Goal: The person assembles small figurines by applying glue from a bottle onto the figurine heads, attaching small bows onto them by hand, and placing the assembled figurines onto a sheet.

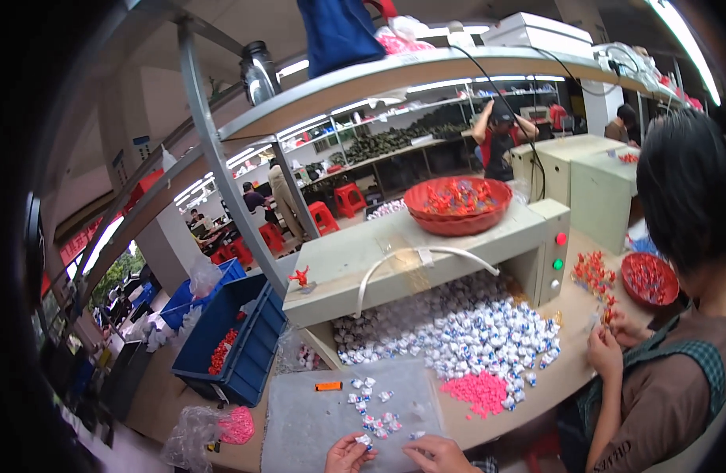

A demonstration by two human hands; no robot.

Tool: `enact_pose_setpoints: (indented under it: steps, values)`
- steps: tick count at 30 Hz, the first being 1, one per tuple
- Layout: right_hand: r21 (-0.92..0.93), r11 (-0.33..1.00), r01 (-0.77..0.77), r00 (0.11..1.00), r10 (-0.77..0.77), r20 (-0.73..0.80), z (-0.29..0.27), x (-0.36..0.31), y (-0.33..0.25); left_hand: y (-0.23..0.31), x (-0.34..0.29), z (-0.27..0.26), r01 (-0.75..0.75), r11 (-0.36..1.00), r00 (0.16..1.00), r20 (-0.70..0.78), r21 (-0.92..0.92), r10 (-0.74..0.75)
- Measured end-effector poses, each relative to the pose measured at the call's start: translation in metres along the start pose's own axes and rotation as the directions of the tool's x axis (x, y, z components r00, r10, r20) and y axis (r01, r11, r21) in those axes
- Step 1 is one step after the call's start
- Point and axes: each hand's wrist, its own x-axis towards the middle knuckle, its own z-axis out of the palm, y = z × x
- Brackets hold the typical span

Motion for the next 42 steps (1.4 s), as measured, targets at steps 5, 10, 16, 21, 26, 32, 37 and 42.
enact_pose_setpoints:
  steps: [5, 10, 16, 21, 26, 32, 37, 42]
  values:
    - [0.022, 0.999, -0.028, 0.999, 0.027, 0.019, -0.002, 0.015, -0.008, 0.002, 0.002, 0.002, -0.077, 0.981, 0.996, 0.022, -0.181, 0.082]
    - [0.042, 0.995, -0.095, 0.993, 0.098, -0.067, 0.013, 0.021, -0.013, 0.019, 0.01, -0.002, -0.112, 0.968, 0.992, 0.028, -0.223, 0.122]
    - [0.033, 0.968, -0.249, 0.966, 0.246, 0.074, 0.039, 0.057, -0.029, 0.031, 0.032, -0.045, -0.153, 0.935, 0.986, 0.017, -0.319, 0.167]
    - [-0.022, 0.947, -0.321, 0.938, 0.321, 0.131, 0.084, 0.126, -0.077, 0.079, 0.04, -0.103, -0.152, 0.931, 0.988, -0.038, -0.333, 0.148]
    - [-0.024, 0.94, -0.339, 0.91, 0.334, 0.246, 0.13, 0.185, -0.148, 0.166, 0.0, -0.148, -0.173, 0.944, 0.954, -0.287, -0.28, 0.09]
    - [-0.037, 0.992, -0.12, 0.945, 0.126, 0.302, 0.165, 0.261, -0.238, 0.247, -0.048, -0.207, -0.101, 0.937, 0.954, -0.301, -0.334, -0.004]
    - [0.08, 0.805, 0.587, 0.805, -0.592, 0.05, 0.235, 0.502, -0.393, 0.259, -0.063, -0.264, -0.339, 0.936, 0.859, -0.435, -0.092, 0.268]
    - [-0.426, 0.727, 0.538, 0.794, -0.608, -0.035, 0.3, 0.753, -0.426, 0.275, -0.114, -0.3, -0.267, 0.964, 0.768, -0.606, -0.01, 0.206]
